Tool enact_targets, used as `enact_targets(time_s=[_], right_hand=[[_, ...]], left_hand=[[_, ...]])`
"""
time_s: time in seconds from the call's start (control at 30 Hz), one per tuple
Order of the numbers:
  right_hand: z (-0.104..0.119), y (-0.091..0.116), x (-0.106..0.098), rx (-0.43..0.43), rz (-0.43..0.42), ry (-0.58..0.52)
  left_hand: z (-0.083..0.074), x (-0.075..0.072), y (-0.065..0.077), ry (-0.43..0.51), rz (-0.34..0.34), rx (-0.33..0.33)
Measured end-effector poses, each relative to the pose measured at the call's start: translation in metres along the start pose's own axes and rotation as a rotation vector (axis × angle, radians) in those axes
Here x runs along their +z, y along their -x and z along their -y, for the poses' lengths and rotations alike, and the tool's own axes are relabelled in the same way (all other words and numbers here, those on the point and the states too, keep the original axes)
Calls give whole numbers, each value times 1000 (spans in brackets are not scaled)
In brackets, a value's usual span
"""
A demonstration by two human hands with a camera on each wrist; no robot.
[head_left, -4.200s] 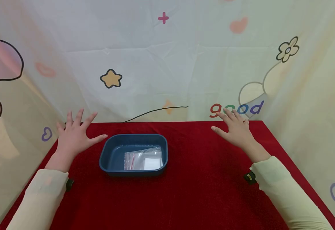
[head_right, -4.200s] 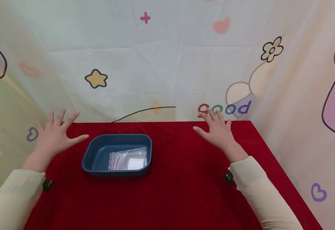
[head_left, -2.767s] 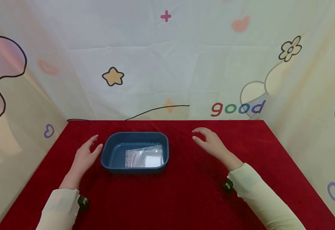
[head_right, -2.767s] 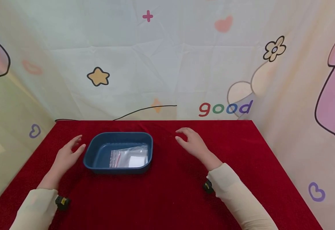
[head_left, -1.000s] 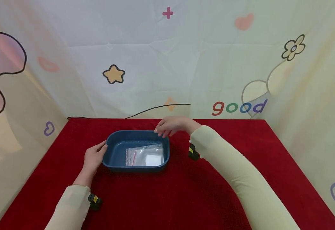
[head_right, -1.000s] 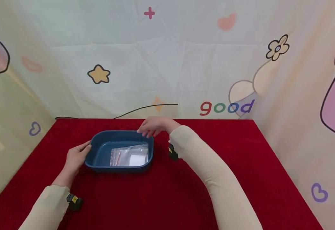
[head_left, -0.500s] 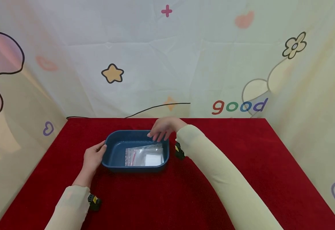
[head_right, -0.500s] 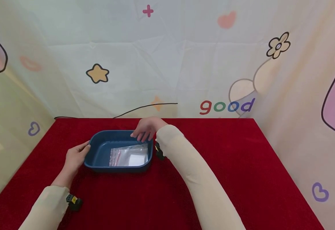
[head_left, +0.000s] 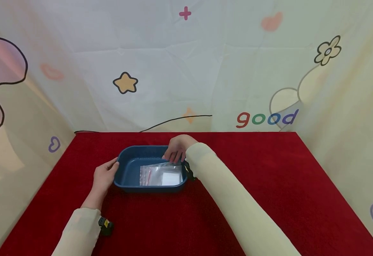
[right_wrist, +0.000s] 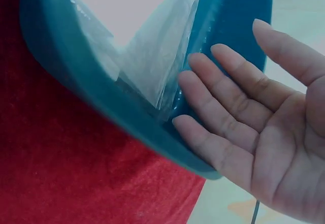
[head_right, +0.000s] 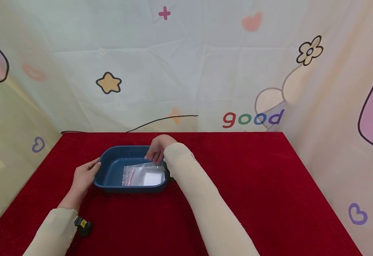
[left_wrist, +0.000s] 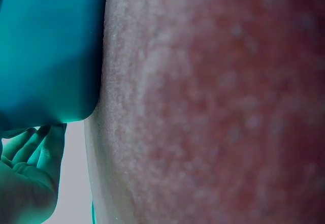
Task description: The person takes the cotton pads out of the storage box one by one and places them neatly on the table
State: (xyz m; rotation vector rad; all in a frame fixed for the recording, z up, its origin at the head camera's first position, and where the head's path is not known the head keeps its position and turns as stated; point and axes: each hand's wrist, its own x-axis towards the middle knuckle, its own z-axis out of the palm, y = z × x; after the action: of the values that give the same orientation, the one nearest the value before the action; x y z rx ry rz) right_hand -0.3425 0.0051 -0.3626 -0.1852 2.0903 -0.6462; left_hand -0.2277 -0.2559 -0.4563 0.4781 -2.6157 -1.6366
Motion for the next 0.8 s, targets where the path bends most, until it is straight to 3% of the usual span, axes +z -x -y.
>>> enact_targets(time_s=[0.17, 0.5, 0.8], right_hand=[[3, -3, 2, 26, -28, 55], [10, -12, 13, 39, -47, 38], [11, -26, 14, 192, -94, -2]], left_hand=[[0, 0, 0, 0, 4, 3], [-1, -1, -1, 15, 3, -7], [1, 0, -1, 29, -4, -4]])
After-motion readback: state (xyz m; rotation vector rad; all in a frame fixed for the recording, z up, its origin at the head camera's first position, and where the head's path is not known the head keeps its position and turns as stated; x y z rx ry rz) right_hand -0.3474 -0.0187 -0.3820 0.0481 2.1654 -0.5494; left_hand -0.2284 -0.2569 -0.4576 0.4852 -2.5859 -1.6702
